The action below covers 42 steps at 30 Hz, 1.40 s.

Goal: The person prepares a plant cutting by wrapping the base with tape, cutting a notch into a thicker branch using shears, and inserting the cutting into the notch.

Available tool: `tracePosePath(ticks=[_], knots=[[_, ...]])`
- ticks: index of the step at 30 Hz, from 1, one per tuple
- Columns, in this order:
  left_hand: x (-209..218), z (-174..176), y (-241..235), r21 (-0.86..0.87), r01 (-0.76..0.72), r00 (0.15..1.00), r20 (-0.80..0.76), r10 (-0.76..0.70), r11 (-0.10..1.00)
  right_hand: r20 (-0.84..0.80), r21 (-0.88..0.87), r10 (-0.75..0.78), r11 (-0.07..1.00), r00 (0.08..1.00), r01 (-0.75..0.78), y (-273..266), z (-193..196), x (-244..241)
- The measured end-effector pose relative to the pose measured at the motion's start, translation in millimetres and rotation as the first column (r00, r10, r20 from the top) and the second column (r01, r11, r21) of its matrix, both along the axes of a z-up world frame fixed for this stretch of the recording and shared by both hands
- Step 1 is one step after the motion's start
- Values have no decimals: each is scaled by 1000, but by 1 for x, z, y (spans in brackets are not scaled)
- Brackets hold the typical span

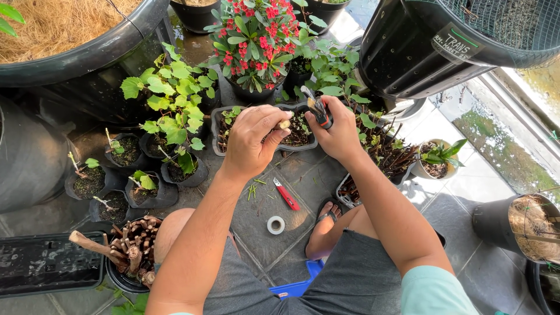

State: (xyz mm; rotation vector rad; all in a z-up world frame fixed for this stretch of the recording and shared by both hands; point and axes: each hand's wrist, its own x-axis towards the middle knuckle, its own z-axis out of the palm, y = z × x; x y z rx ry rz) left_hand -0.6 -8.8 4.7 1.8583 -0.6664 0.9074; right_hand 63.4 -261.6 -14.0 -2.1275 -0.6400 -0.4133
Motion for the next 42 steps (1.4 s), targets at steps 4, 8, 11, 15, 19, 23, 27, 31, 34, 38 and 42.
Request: tracePosePath(ticks=[4, 8, 11, 15, 19, 23, 27, 31, 34, 38, 42], knots=[[-3, -2, -5, -62, 6, 1000, -13, -7, 998, -50, -27, -30, 999, 998, 28, -2, -4, 3], [-4, -8, -9, -197, 31, 996, -79, -47, 980, -156, -89, -56, 995, 986, 42, -4, -17, 8], [-3, -13, -11, -231, -5, 995, -102, -19, 973, -255, -156, -82, 987, 963, 43, 2, -23, 9], [-7, 12, -10, -234, -57, 978, -206, 7, 970, -451, -316, -168, 949, 877, 19, 23, -25, 7], [-8, 6, -7, -241, -71, 911, -410, -36, 968, -574, -387, -181, 919, 799, -70, 41, -43, 9], [-7, 3, -6, -317, -15, 880, -454, -138, 948, -689, -494, -181, 826, 702, -271, 46, -103, 18], [-5, -3, -4, -319, -27, 893, -433, -120, 947, -808, -524, -276, 740, 520, -422, 53, -152, 9], [-7, 25, 7, -213, -26, 828, -552, -98, 977, -816, -557, -385, 721, 430, -412, 53, -263, -29], [-5, 24, 8, -239, -24, 831, -545, -114, 971, -857, -514, -482, 774, 182, -368, 55, -298, -83], [-5, 26, 11, -219, -30, 840, -534, -94, 975, -786, -602, -603, 701, 133, -383, 54, -322, -140], [-7, 30, 14, -183, -59, 821, -568, -57, 981, -793, -595, -604, 741, 76, -311, 41, -359, -164]])
